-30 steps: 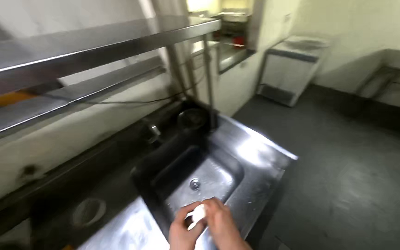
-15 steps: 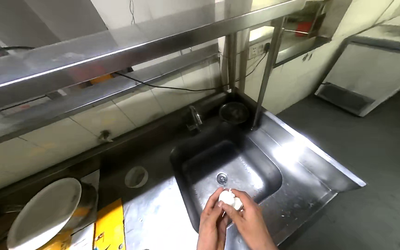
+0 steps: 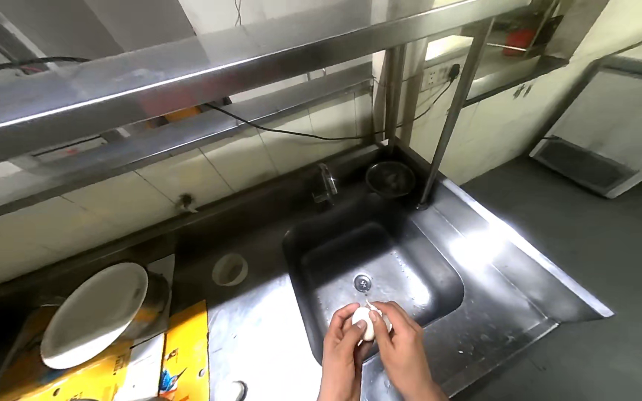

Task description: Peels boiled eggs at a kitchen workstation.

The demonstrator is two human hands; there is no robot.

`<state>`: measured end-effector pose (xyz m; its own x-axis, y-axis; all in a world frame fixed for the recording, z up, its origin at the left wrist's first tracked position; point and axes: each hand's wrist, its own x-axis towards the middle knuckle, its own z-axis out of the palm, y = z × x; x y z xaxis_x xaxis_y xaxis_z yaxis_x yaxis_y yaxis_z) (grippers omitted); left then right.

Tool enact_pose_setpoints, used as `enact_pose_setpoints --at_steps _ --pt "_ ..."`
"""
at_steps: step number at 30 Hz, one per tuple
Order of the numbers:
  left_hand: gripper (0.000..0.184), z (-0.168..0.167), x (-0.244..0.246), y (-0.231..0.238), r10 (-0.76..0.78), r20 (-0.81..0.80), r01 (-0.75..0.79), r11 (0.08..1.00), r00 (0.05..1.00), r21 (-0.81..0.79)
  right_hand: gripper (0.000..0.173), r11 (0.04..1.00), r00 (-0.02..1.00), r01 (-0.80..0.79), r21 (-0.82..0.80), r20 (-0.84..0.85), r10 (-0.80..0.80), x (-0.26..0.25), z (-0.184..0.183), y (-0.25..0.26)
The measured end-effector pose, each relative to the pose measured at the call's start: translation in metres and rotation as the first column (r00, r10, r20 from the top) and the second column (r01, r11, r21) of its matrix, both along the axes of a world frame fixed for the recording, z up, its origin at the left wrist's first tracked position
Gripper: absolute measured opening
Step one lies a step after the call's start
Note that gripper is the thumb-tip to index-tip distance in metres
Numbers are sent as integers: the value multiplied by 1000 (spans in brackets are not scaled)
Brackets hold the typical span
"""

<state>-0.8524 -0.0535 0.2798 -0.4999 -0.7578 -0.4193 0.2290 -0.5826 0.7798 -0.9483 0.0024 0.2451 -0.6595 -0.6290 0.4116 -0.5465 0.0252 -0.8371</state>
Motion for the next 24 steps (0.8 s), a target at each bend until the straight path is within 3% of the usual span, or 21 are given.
enact_pose_setpoints --at_steps 6,11,14,19,24 --pt "32 -7 1 0 -7 -71 13 997 997 79 23 996 996 44 77 -79 -37 0 0 -1" --pt "38 -11 4 1 -71 -124 86 988 990 127 23 999 1000 5 44 -20 -4 0 0 1" --pt "45 -11 9 -2 -82 -115 96 988 990 119 28 986 989 -110 122 112 96 -4 3 9" --pt "48 -18 19 -4 -169 52 175 977 984 -125 32 935 956 -254 247 210 204 -8 6 15" --pt "39 -17 24 -10 -243 184 281 934 952 -220 27 954 974 -205 220 143 177 -1 1 12"
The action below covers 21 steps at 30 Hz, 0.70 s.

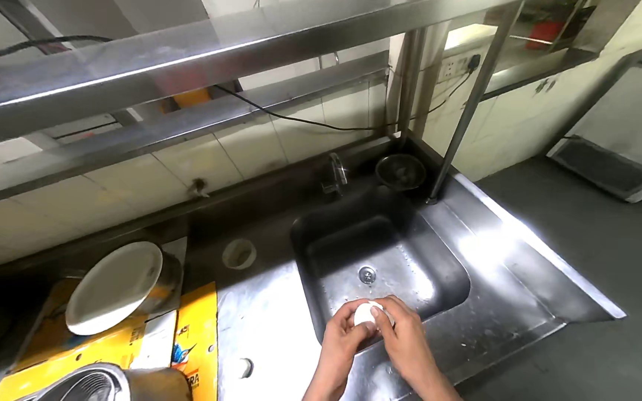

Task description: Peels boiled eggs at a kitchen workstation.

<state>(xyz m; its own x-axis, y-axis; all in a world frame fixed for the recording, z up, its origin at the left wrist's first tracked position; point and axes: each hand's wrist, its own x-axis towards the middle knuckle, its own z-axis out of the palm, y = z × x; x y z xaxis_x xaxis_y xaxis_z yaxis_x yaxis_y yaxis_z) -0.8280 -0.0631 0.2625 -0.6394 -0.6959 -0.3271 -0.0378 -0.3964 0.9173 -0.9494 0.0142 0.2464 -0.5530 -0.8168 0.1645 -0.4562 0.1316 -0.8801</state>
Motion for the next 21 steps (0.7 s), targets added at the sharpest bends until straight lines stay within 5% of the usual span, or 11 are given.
enact_pose_setpoints --at_steps 9,17,21 --pt "40 -11 8 -11 -12 -144 60 939 990 340 26 996 982 -30 80 -182 45 -2 4 -7" --pt "46 -11 6 -10 -23 6 22 978 1000 208 26 986 995 -68 155 -62 79 -9 4 -13" --pt "47 -20 11 -16 1 -89 22 968 996 252 28 980 997 -63 187 51 55 -19 3 -18"
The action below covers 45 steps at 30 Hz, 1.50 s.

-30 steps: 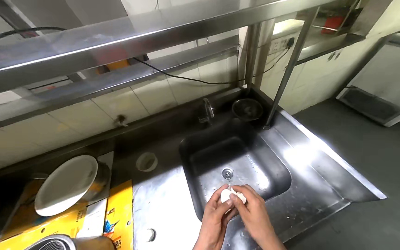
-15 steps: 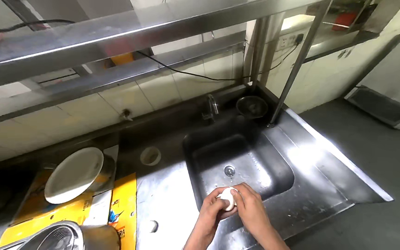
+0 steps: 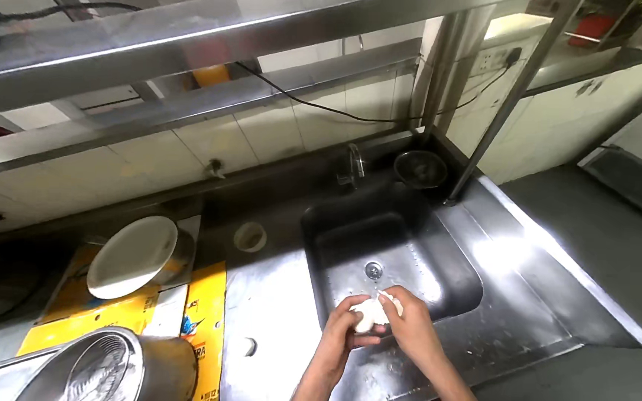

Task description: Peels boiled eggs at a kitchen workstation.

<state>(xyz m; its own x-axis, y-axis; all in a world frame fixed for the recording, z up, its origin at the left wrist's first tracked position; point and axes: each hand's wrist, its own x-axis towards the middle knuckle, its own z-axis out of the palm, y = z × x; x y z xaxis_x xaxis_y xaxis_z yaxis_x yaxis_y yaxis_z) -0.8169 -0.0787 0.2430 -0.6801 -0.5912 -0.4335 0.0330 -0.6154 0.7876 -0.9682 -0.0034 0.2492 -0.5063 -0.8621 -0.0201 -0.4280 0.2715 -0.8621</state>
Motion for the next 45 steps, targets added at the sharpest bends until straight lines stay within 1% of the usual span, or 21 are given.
enact_pose_setpoints --at_steps 7,10,12,14,16,18,20,22,23,24,26,28,29,30,31,33,35,37,41,43,45 --pt "52 -5 2 -5 -9 -66 14 997 998 74 39 983 969 -175 58 188 162 -15 -5 -6" --pt "54 -3 3 -10 -55 -83 63 993 995 95 31 966 925 -236 106 329 190 -23 -8 -11" --pt "51 -2 3 -12 -31 -110 47 988 993 146 21 992 829 -117 55 555 67 -31 -17 -16" --pt "49 -3 0 -14 61 -120 -31 971 991 237 19 998 634 44 48 770 -65 -49 -24 -24" --pt "47 -4 -2 -14 182 -98 -143 937 978 317 25 981 503 171 91 848 -167 -77 -28 -36" --pt "45 -7 -3 -14 269 -62 -234 912 961 336 31 956 477 287 59 857 -196 -113 -17 -52" --pt "43 -11 -5 -13 334 -34 -305 895 942 324 26 911 647 384 -152 748 -148 -156 20 -61" --pt "40 -14 -1 -9 397 2 -377 869 918 320 19 767 888 398 -503 421 -184 -191 68 -67" --pt "39 -17 1 -6 427 24 -411 854 904 317 20 664 941 334 -668 194 -279 -206 90 -71" --pt "38 -20 5 -3 457 49 -448 836 888 317 24 557 903 231 -798 -37 -428 -221 108 -78" --pt "37 -25 10 4 518 99 -520 791 850 324 26 420 639 -9 -907 -329 -696 -254 121 -103" --pt "35 -28 15 10 564 133 -574 754 815 321 27 531 453 -55 -846 -495 -742 -284 96 -145" --pt "35 -30 17 13 583 143 -595 737 799 320 29 681 463 33 -732 -592 -659 -291 73 -167" --pt "36 -32 22 20 597 150 -610 724 788 322 32 846 562 158 -509 -658 -501 -290 49 -181" --pt "36 -34 28 26 604 155 -618 718 782 321 35 926 668 222 -306 -644 -373 -283 24 -188" --pt "35 -39 42 28 627 132 -633 710 768 308 33 956 743 203 -214 -603 -292 -241 -25 -195" --pt "36 -47 60 37 676 127 -677 667 725 311 34 988 853 52 -145 -508 -120 -156 -78 -181" --pt "37 -55 80 47 732 171 -741 596 660 309 31 976 911 -218 -14 -363 198 -52 -120 -154" --pt "37 -61 128 63 843 278 -879 390 460 273 27 693 683 -720 -27 -201 702 126 -148 -102" --pt "34 -61 150 67 880 329 -934 278 342 227 39 537 529 -829 153 -92 843 185 -133 -102" --pt "31 -59 170 68 889 380 -962 193 255 195 60 428 435 -817 387 -73 897 235 -120 -118"
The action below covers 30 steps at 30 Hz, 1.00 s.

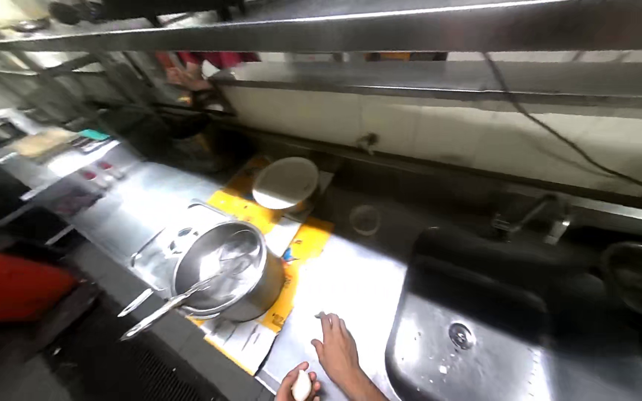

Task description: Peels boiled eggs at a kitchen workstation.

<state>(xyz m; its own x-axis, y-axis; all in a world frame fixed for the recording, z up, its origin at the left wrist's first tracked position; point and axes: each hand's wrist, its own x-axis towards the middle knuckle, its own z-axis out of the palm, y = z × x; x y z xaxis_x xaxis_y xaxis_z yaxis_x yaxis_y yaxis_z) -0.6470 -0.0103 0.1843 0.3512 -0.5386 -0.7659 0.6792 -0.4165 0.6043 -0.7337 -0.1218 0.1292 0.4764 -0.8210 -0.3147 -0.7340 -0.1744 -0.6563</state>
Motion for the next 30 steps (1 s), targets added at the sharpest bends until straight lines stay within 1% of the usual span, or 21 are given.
enact_pose_setpoints --at_steps 1,2,4,6,8,9,11,12,13,14,15,16,17,18,19,20,21,23,26,29,30 --pt "31 0 9 -1 21 15 -21 1000 1000 18 67 1000 996 -9 -4 -86 9 21 -1 -10" --pt "31 -1 16 -2 29 22 -30 999 999 25 68 1000 987 -13 -28 -161 8 38 -5 -21" --pt "32 -2 29 -8 17 31 -18 1000 999 25 54 998 964 -18 -54 -267 3 60 -16 -39" --pt "32 -4 36 -17 -28 57 27 999 998 19 45 999 946 -32 -15 -322 26 67 -16 -49" --pt "36 -7 37 -33 -106 123 105 994 987 13 43 996 960 23 82 -279 0 59 -9 -55" --pt "39 -8 33 -42 -147 174 148 989 974 10 45 986 973 93 141 -223 -60 49 -7 -56" --pt "42 -6 19 -64 -231 309 247 969 923 -13 48 918 949 305 255 -4 -314 20 -6 -51" --pt "44 -7 10 -76 -268 400 312 949 877 -48 45 838 850 424 343 168 -499 4 -8 -47" --pt "46 -8 -1 -87 -303 503 396 914 809 -87 40 717 644 501 485 344 -683 -11 -10 -41" --pt "47 -9 -13 -97 -341 607 503 857 717 -112 38 561 359 479 675 433 -827 -24 -5 -35" --pt "46 -9 -27 -106 -383 696 621 775 608 -115 39 409 76 396 822 414 -907 -37 4 -30" --pt "44 -7 -44 -114 -433 757 741 664 488 -98 40 285 -157 323 902 349 -924 -50 14 -29" --pt "41 -6 -62 -122 -478 798 848 524 367 -76 38 213 -322 290 933 304 -896 -64 23 -28" --pt "40 -12 -81 -128 -464 848 924 375 256 -74 35 165 -443 292 942 286 -849 -80 29 -29" --pt "39 -22 -100 -133 -432 881 967 238 195 -97 32 143 -522 323 936 301 -798 -97 30 -30" --pt "40 -28 -120 -138 -404 899 984 122 170 -132 29 129 -579 357 925 328 -746 -116 28 -31" --pt "42 -27 -139 -144 -409 898 986 38 163 -162 30 122 -628 365 923 341 -700 -136 25 -34" --pt "44 -13 -175 -164 -459 873 978 -36 165 -204 29 93 -705 331 939 311 -637 -179 23 -39" --pt "44 -22 -233 -234 -426 893 983 -34 147 -178 23 29 -787 246 969 217 -578 -247 10 -52" --pt "52 -23 -304 -332 -556 831 998 68 26 14 31 42 -787 258 965 235 -570 -300 -4 -65" --pt "57 -28 -326 -362 -569 821 994 71 -33 89 34 52 -775 267 962 247 -581 -313 -4 -71"
